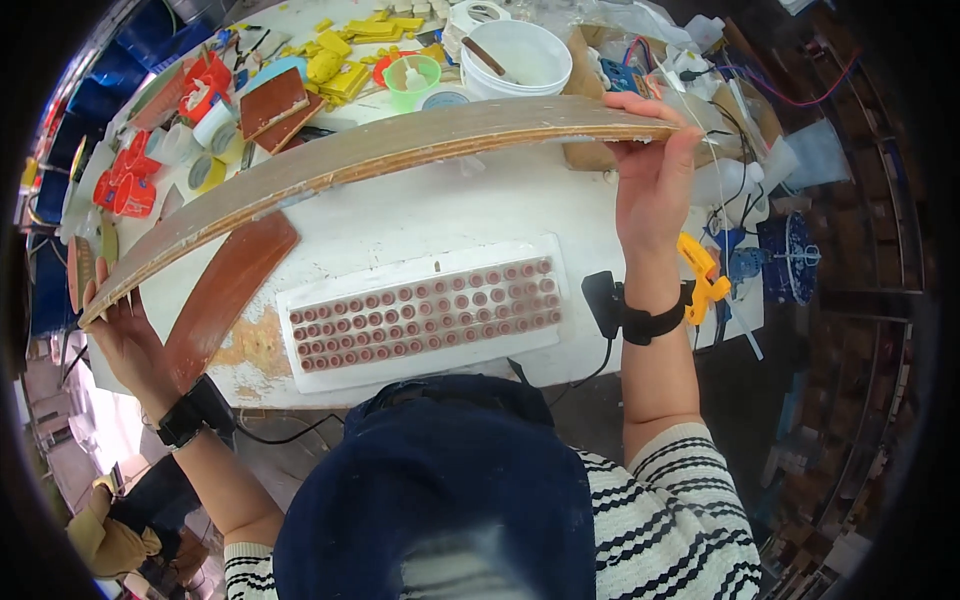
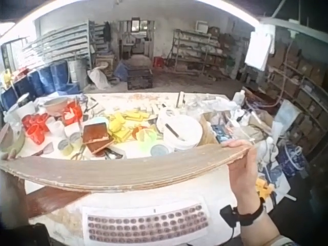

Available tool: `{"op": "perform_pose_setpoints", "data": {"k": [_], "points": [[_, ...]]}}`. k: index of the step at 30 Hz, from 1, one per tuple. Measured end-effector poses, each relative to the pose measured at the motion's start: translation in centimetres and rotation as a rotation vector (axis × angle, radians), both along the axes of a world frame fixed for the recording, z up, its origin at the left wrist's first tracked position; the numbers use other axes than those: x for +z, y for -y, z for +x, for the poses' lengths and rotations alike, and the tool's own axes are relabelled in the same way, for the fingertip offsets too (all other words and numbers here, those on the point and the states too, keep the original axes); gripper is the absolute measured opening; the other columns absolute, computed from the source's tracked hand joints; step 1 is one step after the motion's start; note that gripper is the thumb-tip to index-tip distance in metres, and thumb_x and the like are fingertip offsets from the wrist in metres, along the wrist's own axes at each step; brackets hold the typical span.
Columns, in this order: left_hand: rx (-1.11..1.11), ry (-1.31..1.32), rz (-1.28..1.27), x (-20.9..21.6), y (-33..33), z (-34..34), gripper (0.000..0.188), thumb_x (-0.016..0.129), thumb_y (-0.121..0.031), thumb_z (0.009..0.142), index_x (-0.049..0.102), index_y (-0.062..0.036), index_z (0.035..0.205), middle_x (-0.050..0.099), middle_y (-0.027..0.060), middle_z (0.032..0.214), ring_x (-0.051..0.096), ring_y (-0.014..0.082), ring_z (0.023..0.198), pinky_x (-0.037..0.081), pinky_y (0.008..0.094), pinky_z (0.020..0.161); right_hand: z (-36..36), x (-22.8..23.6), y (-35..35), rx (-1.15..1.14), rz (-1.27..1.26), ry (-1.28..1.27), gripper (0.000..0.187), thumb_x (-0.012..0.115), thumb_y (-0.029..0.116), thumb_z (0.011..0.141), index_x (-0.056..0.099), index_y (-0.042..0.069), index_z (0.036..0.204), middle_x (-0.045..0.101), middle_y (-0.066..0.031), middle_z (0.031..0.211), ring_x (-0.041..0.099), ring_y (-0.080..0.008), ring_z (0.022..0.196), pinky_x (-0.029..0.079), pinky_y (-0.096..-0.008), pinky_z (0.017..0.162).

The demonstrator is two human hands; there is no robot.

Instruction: Assembling wooden borders for a mold using a hot glue gun.

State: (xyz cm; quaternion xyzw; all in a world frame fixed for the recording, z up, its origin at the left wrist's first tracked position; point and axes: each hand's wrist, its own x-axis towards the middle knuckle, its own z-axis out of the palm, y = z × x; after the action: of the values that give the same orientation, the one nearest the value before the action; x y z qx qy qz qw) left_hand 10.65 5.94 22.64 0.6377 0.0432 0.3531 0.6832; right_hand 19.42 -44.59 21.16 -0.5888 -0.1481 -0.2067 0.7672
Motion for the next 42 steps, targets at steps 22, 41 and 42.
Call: {"op": "perform_pose_setpoints", "data": {"k": [22, 41, 42], "points": [[0.277, 0.081, -1.092, -4.1, 8.1, -34.6, 0.049, 0.047, -0.026, 0.097, 0.034, -0.0056, 0.139, 0.036, 0.0122, 0.144, 0.037, 0.0275, 0.130, 0.029, 0.0476, 0.108, -22.7, -1.2, -26.4, 0.928, -0.103, 0.389, 0.050, 0.055, -0.006, 0.072, 0.043, 0.004, 0.119, 0.031, -0.0219, 0.135, 0.049, -0.0371, 0.108, 0.040, -0.0405, 0.094], [0.052, 0.267, -0.573, -7.5, -8.8, -47.6, 0.045, 0.064, -0.013, 0.085, 0.050, -0.0073, 0.128, 0.053, 0.0098, 0.130, 0.049, 0.0275, 0.121, 0.041, 0.0481, 0.102, -25.9, 1.2, -37.9, 1.230, -0.613, -0.023, 0.027, 0.067, 0.012, 0.083, 0.064, 0.002, 0.107, 0.066, -0.0097, 0.096, 0.061, -0.0176, 0.092, 0.046, -0.0289, 0.083], [0.081, 0.230, -0.540, -7.5, -9.2, -48.1, 0.050, 0.068, -0.014, 0.082, 0.049, -0.0080, 0.128, 0.054, 0.0087, 0.129, 0.050, 0.0276, 0.120, 0.041, 0.0475, 0.102, -26.6, 0.8, -38.4, 1.212, -0.571, -0.034, 0.020, 0.067, 0.011, 0.083, 0.066, 0.002, 0.101, 0.067, -0.0091, 0.093, 0.061, -0.0160, 0.087, 0.046, -0.0276, 0.079]]}}
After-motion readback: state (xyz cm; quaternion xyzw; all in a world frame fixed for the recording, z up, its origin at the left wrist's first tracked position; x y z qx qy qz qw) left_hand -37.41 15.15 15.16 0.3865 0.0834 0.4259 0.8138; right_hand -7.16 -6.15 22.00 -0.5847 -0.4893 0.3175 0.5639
